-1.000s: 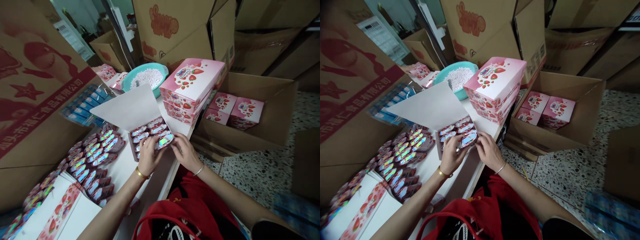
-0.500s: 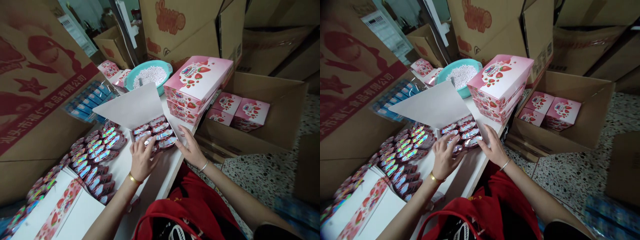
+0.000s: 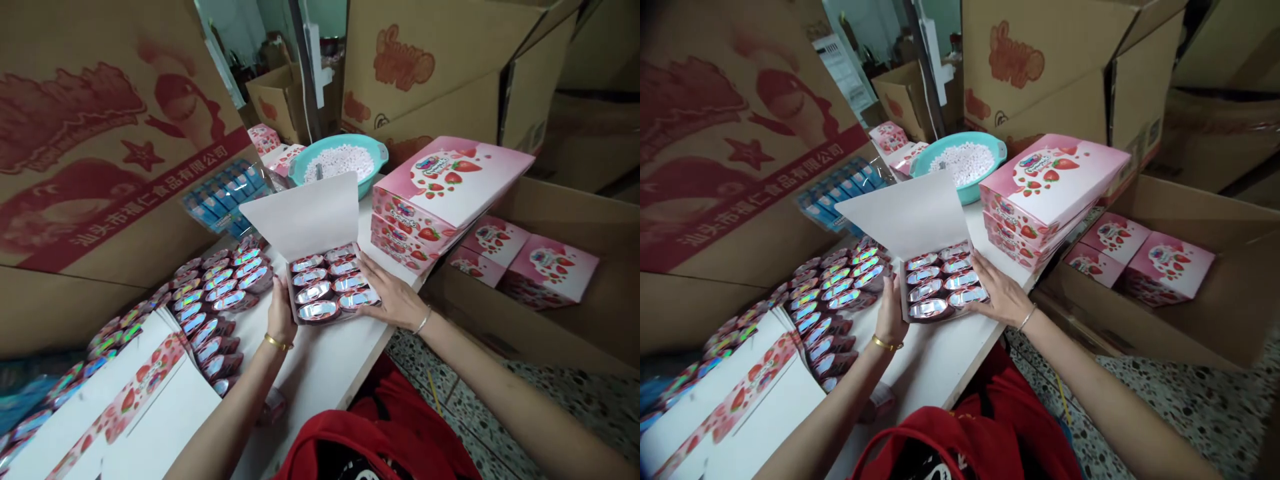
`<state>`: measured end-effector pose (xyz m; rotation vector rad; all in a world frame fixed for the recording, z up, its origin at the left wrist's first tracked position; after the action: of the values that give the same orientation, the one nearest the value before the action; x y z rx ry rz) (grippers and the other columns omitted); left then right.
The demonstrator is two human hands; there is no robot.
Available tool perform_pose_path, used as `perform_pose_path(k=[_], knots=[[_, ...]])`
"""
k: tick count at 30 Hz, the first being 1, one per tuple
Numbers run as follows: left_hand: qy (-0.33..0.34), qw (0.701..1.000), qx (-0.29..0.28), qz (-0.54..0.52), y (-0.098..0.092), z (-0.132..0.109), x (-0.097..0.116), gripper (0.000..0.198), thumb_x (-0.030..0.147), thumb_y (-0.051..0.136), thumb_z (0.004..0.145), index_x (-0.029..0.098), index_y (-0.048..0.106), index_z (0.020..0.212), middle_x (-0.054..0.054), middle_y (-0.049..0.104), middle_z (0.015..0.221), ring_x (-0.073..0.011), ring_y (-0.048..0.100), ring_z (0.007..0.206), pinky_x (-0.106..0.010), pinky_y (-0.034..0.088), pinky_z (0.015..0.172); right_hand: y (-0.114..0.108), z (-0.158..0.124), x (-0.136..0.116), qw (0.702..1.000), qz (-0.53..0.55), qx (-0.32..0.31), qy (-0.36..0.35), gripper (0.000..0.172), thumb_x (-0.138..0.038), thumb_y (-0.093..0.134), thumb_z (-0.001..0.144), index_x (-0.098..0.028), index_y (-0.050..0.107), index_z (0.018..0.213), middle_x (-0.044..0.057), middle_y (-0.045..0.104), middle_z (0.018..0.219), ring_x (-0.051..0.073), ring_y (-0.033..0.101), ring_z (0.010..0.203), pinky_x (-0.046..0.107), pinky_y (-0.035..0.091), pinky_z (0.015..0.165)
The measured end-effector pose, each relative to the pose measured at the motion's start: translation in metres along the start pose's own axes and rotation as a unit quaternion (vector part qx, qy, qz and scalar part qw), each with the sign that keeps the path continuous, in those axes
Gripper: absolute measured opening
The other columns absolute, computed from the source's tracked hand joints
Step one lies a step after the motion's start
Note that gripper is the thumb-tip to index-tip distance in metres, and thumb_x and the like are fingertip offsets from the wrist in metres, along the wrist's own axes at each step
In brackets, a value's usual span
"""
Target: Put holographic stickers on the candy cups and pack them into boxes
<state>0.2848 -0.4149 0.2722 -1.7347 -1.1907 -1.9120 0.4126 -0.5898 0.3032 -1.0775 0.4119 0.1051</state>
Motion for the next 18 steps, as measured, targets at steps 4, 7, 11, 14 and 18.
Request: perform_pose_path(k=[4,7,11,14,18], knots=[[-0.015,1.0,0.022,0.004,-0.014,0.019,-0.003,0.06,0.052,0.059,0.084,0.022,0.051,0.136,-0.007,0.05,0.145,-0.0276,0.05,0.131,-0.044,0.044,0.108,-0.002,0.005,-0.003,0.999,-0.023,-0.005,-0.026,0.107,-0.074,0.055,0.076,-0.022,0.006,0.156,0.013,0.012,0.161,0.033,0.022,0.146,0.052,0.037,0.113],[0.003,0.998,0.023,0.052,-0.021,0.035,-0.012,0.068,0.038,0.065,0.08,0.029,0.041,0.143,-0.005,0.049,0.146,-0.0253,0.056,0.125,-0.042,0.049,0.103,-0.002,0.007,-0.004,0.999,-0.017,-0.003,-0.042,0.11,-0.074,0.059,0.073,-0.021,0.01,0.155,0.014,0.018,0.16,0.034,0.026,0.145,0.055,0.035,0.114],[0.083,0.984,-0.019,0.159,-0.021,0.046,-0.006,0.069,0.036,0.066,0.078,0.027,0.041,0.141,-0.008,0.052,0.142,-0.0233,0.057,0.122,-0.039,0.049,0.1,-0.005,0.006,-0.005,0.999,-0.011,0.0,-0.045,0.108,-0.073,0.061,0.073,-0.02,0.015,0.155,0.014,0.023,0.159,0.033,0.027,0.145,0.055,0.034,0.114],[0.182,0.93,-0.056,0.314,-0.025,0.045,0.025,0.051,0.04,0.06,0.082,0.022,0.053,0.129,-0.01,0.057,0.136,-0.0232,0.054,0.125,-0.043,0.044,0.105,-0.008,0.005,-0.005,0.999,-0.011,-0.002,-0.04,0.098,-0.071,0.059,0.077,-0.019,0.025,0.152,0.015,0.029,0.156,0.034,0.03,0.143,0.055,0.034,0.114],[0.279,0.748,-0.227,0.558,-0.011,0.039,0.061,0.03,0.03,0.046,0.089,0.021,0.064,0.111,-0.009,0.059,0.136,-0.027,0.035,0.141,-0.056,0.028,0.114,-0.016,0.008,0.001,0.996,0.06,0.057,-0.03,0.061,-0.062,0.053,0.086,-0.021,0.058,0.131,0.012,0.057,0.137,0.031,0.052,0.128,0.052,0.045,0.106]])
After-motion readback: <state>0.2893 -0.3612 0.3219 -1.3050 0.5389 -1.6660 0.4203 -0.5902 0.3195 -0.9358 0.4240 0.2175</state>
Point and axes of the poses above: each hand's wrist, its own z-axis towards the middle knuckle, its own y-axis out of the palm, x = y × z, the point moved 8 cm from there along z, towards the middle knuckle
